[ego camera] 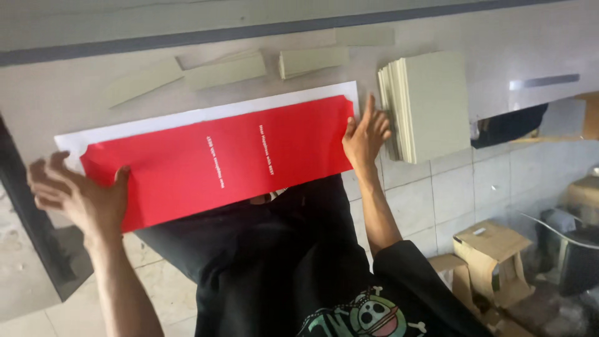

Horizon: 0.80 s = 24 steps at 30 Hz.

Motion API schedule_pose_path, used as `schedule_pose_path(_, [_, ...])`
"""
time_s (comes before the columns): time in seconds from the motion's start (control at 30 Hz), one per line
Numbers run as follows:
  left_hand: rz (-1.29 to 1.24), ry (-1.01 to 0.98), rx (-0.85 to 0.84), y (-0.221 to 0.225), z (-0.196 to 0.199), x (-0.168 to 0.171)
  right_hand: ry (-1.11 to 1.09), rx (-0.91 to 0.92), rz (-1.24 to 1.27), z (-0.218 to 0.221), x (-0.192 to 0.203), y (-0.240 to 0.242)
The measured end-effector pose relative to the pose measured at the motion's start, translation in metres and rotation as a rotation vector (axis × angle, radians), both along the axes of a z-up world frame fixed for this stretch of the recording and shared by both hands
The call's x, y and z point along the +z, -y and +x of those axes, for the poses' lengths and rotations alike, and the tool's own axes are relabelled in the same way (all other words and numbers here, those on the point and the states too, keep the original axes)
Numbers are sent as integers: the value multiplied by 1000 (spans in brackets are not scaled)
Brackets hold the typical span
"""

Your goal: The person assembles cardboard boxes by hand, placing cardboard inserts into a larger white frame and smoothing a red cover sheet over the top.

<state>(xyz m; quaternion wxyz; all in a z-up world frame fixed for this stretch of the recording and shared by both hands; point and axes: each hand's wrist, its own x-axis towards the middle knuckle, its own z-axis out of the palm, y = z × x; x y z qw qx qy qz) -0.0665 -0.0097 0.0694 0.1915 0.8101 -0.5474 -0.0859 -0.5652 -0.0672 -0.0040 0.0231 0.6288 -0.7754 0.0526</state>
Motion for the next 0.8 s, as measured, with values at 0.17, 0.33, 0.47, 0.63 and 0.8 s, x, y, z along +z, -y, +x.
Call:
schedule_pose_path(0.17, [-58, 566, -246, -9, -88, -80, 383, 286, -337, 72, 0, -13])
schedule_pose_path(0.33, [-239, 68, -594, 3, -156, -75, 383, 660, -176, 157, -12, -38])
schedule_pose_path(0.47, [-249, 219, -482, 3, -97, -92, 335, 607, -144, 95, -42, -26])
schedule_pose_path(0.63, [-99, 133, -200, -5, -14, -74, 184, 323, -36, 6, -32, -11])
schedule_pose_path(0.8, [-82, 44, 21, 5, -59, -91, 285, 255, -93, 86, -9, 2])
